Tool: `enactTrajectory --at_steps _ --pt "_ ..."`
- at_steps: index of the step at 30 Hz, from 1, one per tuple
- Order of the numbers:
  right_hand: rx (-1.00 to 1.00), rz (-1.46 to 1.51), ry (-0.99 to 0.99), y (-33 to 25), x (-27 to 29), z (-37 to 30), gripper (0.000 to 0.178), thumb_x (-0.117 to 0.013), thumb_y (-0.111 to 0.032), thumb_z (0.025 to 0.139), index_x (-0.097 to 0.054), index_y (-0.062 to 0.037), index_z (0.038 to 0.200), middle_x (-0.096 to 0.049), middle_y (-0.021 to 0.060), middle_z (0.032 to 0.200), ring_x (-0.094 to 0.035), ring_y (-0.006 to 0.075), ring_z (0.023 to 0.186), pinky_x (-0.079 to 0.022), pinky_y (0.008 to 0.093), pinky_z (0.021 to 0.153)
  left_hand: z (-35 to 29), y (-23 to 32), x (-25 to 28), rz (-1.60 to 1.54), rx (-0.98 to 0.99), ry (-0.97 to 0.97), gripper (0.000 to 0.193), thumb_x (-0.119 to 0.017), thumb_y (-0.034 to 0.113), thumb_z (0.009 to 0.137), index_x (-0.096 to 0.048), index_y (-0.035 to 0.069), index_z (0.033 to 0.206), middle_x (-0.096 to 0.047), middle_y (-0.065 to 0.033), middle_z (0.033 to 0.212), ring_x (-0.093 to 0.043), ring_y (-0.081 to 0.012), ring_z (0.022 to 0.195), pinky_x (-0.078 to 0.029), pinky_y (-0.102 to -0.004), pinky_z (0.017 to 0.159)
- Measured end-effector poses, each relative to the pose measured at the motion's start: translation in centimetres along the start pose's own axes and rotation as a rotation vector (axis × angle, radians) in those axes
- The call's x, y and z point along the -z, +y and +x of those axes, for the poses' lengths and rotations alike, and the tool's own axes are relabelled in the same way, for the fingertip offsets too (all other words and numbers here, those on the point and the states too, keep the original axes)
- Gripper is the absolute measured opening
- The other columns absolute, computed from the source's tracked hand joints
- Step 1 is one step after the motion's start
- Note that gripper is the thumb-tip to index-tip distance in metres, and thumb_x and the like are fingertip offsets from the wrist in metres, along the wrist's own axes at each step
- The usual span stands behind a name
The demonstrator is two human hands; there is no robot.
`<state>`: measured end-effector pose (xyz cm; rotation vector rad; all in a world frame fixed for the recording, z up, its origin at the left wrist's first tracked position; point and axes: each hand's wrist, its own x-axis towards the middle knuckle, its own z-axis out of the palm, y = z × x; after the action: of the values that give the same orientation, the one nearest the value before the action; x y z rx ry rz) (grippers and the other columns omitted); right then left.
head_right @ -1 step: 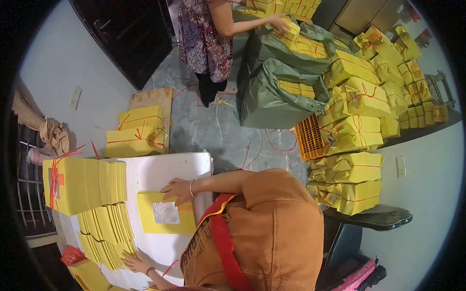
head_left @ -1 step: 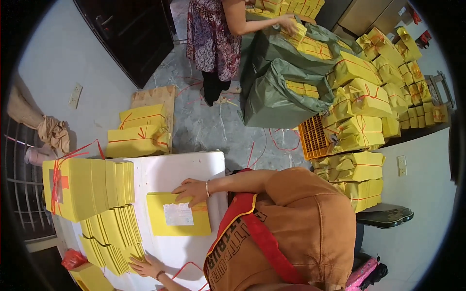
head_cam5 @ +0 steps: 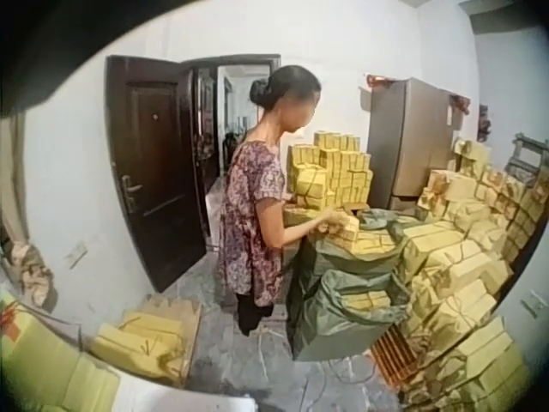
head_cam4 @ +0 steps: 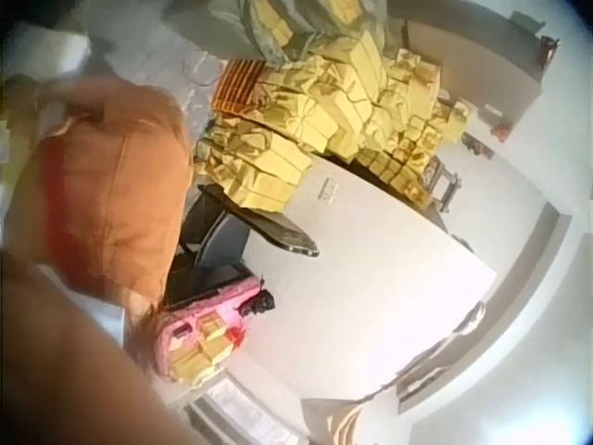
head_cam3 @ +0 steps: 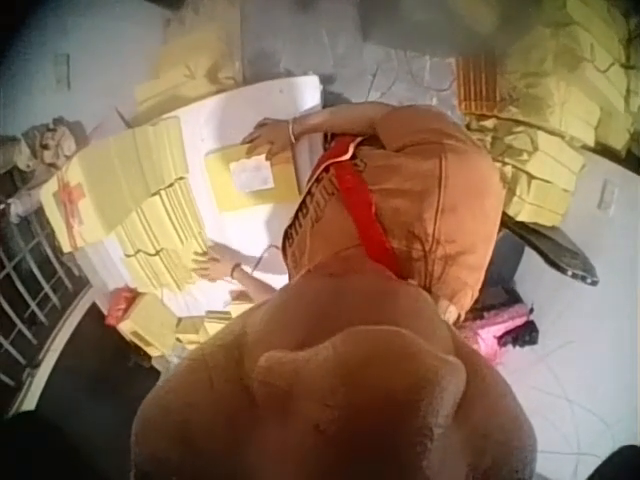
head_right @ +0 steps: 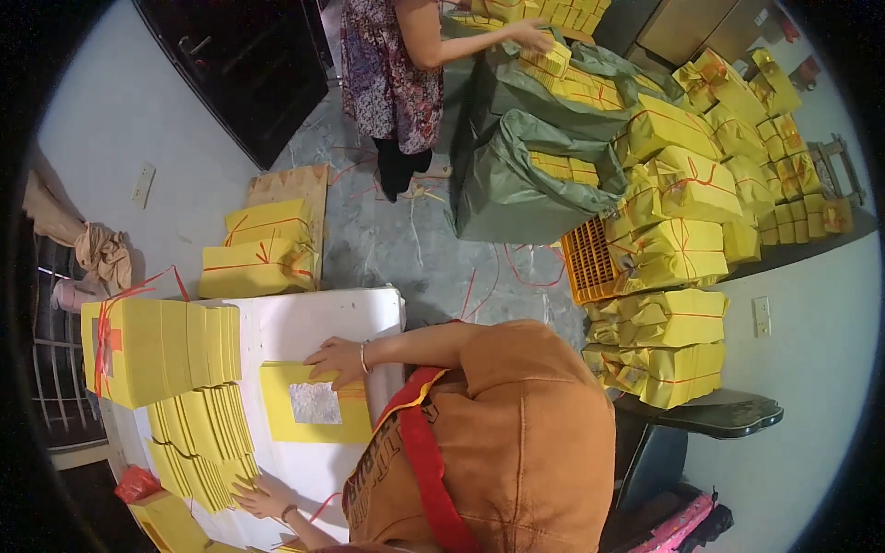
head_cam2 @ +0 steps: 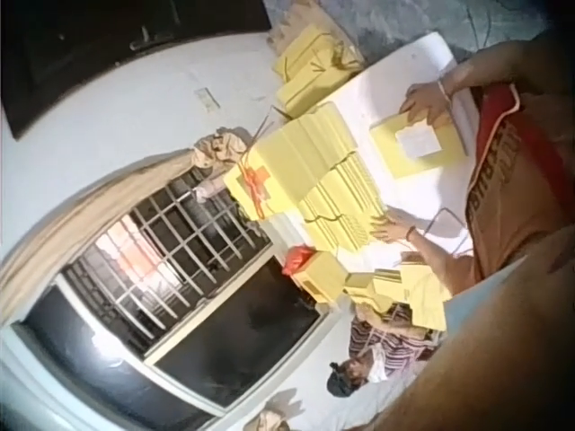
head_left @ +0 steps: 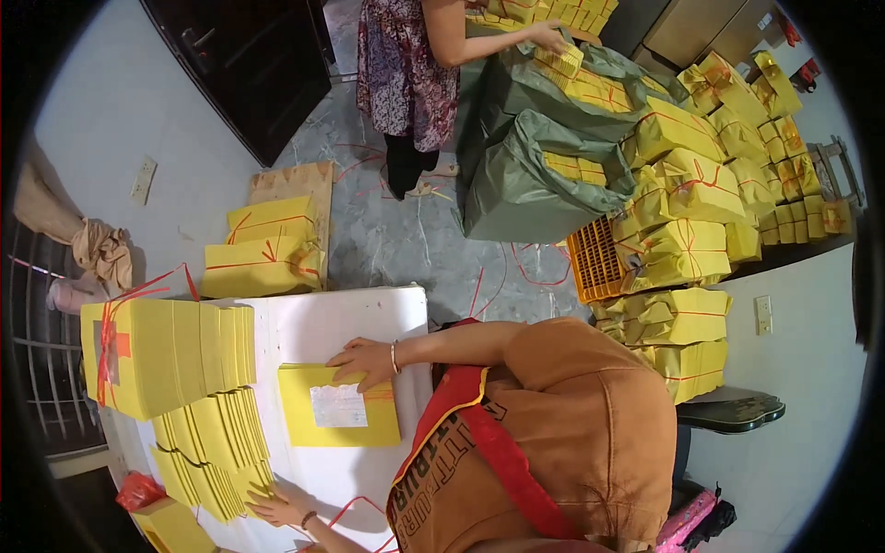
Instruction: Folding yellow joss paper sheets with a silver foil center at a workstation.
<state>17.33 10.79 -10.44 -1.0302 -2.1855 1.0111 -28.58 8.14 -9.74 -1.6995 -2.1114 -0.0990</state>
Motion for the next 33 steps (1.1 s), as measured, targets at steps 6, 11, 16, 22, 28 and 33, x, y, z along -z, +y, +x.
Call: enactTrajectory --at_steps 6,11,16,22,28,33 --pt "-0.017 -0.002 0.007 0.3 0.2 -0.2 0.054 -0.064 -0.034 0.071 -0.051 -0.0158 0.121 -0.036 0.0119 0.136 -0.031 0.0234 0.126 -0.017 0.0424 0.103 -4.9 11.7 7.4 -0.625 0.142 0.129 0.057 -0.039 0.039 0.093 -0.030 -0.002 0.133 -0.027 -0.0228 0.137 -0.031 -0.0354 0.124 -0.029 -0.0483 0.101" --pt "-0.038 0.003 -0.023 -0.2 0.3 -0.1 0.055 -0.064 -0.035 0.071 -0.052 -0.0161 0.121 -0.035 0.0111 0.138 -0.031 0.0240 0.126 -0.017 0.0421 0.104 -8.8 21.2 13.0 -1.321 0.579 -0.100 0.057 -0.038 0.029 0.093 -0.018 -0.001 0.137 -0.022 -0.0213 0.139 -0.027 -0.0328 0.127 -0.027 -0.0432 0.103" --pt "-0.031 -0.002 0.001 -0.1 0.0 0.0 0.056 -0.064 -0.035 0.070 -0.052 -0.0174 0.122 -0.033 0.0103 0.139 -0.031 0.0242 0.125 -0.016 0.0421 0.104 -9.3 24.0 13.9 -1.545 0.890 -0.235 0.057 -0.043 0.017 0.091 -0.015 0.001 0.138 -0.023 -0.0194 0.139 -0.029 -0.0294 0.126 -0.028 -0.0403 0.103" --pt "-0.037 -0.026 -0.006 0.1 -0.2 0.0 0.056 -0.064 -0.036 0.070 -0.052 -0.0176 0.121 -0.034 0.0093 0.138 -0.031 0.0228 0.125 -0.017 0.0415 0.104 -9.1 23.5 12.2 -1.648 0.663 -0.192 0.063 -0.048 0.000 0.085 -0.013 -0.001 0.138 -0.025 -0.0190 0.138 -0.030 -0.0272 0.125 -0.028 -0.0373 0.103" --pt "-0.010 -0.044 0.020 0.2 -0.5 -0.1 0.055 -0.065 -0.039 0.071 -0.052 -0.0174 0.120 -0.036 0.0093 0.137 -0.033 0.0230 0.124 -0.018 0.0415 0.103 -9.6 23.5 13.0 -1.597 0.715 -0.260 0.066 -0.050 -0.002 0.083 -0.013 -0.002 0.137 -0.026 -0.0190 0.138 -0.030 -0.0264 0.125 -0.027 -0.0364 0.103" --pt "-0.003 -0.012 0.050 0.7 -0.4 -0.5 0.056 -0.066 -0.038 0.069 -0.053 -0.0174 0.119 -0.038 0.0102 0.135 -0.035 0.0231 0.123 -0.020 0.0422 0.102 -9.9 24.9 12.9 -1.701 0.714 -0.221 0.069 -0.052 -0.002 0.081 -0.012 -0.001 0.137 -0.024 -0.0195 0.140 -0.029 -0.0271 0.126 -0.026 -0.0376 0.104"
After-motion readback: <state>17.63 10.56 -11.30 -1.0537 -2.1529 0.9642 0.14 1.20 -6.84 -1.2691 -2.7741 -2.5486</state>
